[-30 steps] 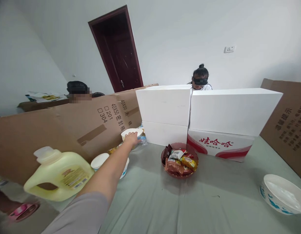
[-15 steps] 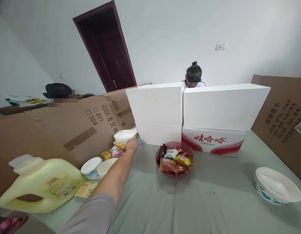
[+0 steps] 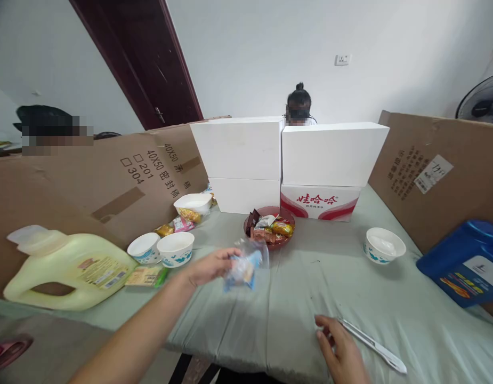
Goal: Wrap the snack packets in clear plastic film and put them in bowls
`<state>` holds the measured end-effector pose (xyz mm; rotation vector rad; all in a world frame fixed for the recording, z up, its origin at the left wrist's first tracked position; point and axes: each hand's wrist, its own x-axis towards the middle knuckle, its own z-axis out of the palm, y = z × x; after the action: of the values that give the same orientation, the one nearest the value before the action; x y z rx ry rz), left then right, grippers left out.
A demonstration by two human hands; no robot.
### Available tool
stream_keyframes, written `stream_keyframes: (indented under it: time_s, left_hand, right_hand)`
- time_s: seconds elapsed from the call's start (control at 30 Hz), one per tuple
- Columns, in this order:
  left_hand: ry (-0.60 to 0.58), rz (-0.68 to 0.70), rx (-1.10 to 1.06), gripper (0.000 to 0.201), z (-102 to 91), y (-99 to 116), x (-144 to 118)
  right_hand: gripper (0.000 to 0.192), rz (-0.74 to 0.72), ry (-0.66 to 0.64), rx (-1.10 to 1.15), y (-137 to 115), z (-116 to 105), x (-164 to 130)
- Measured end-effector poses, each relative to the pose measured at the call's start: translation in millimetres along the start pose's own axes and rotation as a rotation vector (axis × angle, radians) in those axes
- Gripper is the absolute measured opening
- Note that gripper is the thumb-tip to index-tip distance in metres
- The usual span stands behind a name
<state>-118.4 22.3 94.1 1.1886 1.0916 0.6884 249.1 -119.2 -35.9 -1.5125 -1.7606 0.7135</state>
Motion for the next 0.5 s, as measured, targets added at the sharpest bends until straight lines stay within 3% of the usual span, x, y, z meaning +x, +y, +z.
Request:
stream_keyframes:
  time_s: [0.03,0.1,0.2,0.33,0.43,0.5]
  left_hand:
    - [-0.100,-0.049,-0.051,0.050,23.9,-16,-4]
    - [-0.171,-0.093,-0.056,0.047,67.5,-44,-7]
    - [-0.121,0.004,0.178,0.031,113.4,-72,-3]
    - [0.115,0.190,0.610,0.024,141.8,-88,0]
    - [0.373,0.355,0.807,0.026,151.0,-100,-3]
    - [0.505,0.475,0.895,0.032,153.3,-109,-5]
  right_hand:
    - [0.037,0.038,-0.036,0.075,-7,5,3]
    - [0.048,0.059,-0.077,0.205,-18,20,5]
    - [0.056,-0.018,-0.010,0.225,-26,40,1]
    - [0.053,-0.238,0.128,-0.099,-28,50,-4]
    - [0.047,-0.372,0.212,-0.335,-34,55,-2]
    - [0.044,-0.383,0.242,-0.433,-44,60,1]
